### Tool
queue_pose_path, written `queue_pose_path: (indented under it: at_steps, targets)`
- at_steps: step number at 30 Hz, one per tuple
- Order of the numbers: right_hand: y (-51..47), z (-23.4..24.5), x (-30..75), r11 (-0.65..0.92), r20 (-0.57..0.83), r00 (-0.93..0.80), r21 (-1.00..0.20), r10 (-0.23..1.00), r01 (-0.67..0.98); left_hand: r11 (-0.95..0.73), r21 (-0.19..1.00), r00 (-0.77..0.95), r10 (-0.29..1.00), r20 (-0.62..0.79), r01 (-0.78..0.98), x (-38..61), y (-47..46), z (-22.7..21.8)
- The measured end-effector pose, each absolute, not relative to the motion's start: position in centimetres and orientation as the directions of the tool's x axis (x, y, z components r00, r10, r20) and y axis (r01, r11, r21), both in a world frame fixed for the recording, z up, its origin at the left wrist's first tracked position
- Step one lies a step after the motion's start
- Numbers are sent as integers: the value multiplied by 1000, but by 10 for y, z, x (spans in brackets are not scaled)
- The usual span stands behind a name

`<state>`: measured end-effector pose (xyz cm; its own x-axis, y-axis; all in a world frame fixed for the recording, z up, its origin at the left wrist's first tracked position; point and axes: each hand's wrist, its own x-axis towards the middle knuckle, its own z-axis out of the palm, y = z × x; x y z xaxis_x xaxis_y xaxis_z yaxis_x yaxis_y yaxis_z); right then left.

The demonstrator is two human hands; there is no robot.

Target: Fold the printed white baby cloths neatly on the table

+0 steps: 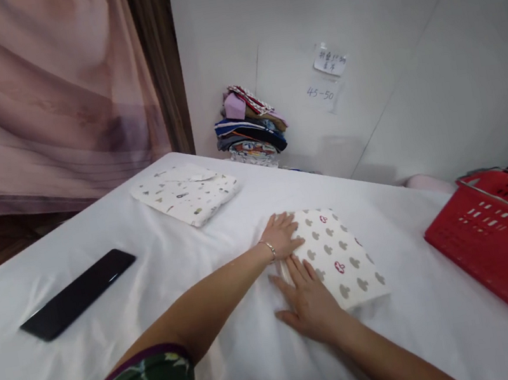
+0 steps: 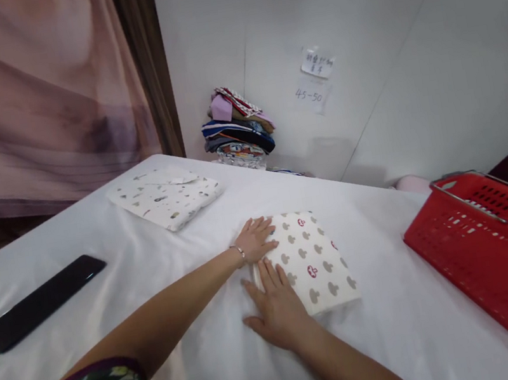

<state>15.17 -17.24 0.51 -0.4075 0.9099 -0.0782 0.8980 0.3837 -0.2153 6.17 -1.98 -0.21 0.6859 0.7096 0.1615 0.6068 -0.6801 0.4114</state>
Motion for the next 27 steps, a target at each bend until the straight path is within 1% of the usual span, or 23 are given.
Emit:
queue_pose_path:
  at_steps: [3,6,9,11,12,14,16,17,19,21,22,24,27]
  targets:
    - [-175,4,154,389,-88,-422,-253,902,886,-660,373,684,724,87,652,59,-21,-7]
    - [-186,1,158,410,-85,-455,-309,887,858,-676,368,687,716,123,639,57,-17,-14]
    - [-200,-1,171,433,-76,-499,-397,863,810,-693,380,686,705,179,612,56,-14,-20]
    - [-203,0,189,408,-37,-476,-460,878,788,-693,396,680,705,201,602,57,-14,-23]
    - [-202,2,201,375,-4,-431,-487,902,789,-686,406,671,712,206,604,57,-14,-23]
    - [-195,5,232,264,73,-267,-532,961,805,-649,435,630,748,209,625,58,-17,-24]
    - [-183,7,267,111,125,-46,-580,991,807,-563,482,540,817,202,671,60,-19,-25]
    - [-177,7,284,17,129,77,-607,989,795,-504,510,481,856,190,697,61,-21,-27]
    - [-166,3,315,-170,65,282,-663,957,729,-377,570,363,921,144,730,63,-23,-31]
    - [-157,-4,338,-327,-79,400,-728,913,602,-271,623,280,956,85,734,62,-25,-36]
    - [-154,-7,346,-391,-165,425,-755,890,526,-227,647,255,966,52,728,62,-25,-38]
    - [-148,-13,356,-492,-315,429,-771,846,405,-137,693,223,974,-35,708,60,-25,-40]
    - [-140,-14,362,-562,-437,383,-760,814,326,14,744,175,969,-175,668,57,-21,-37]
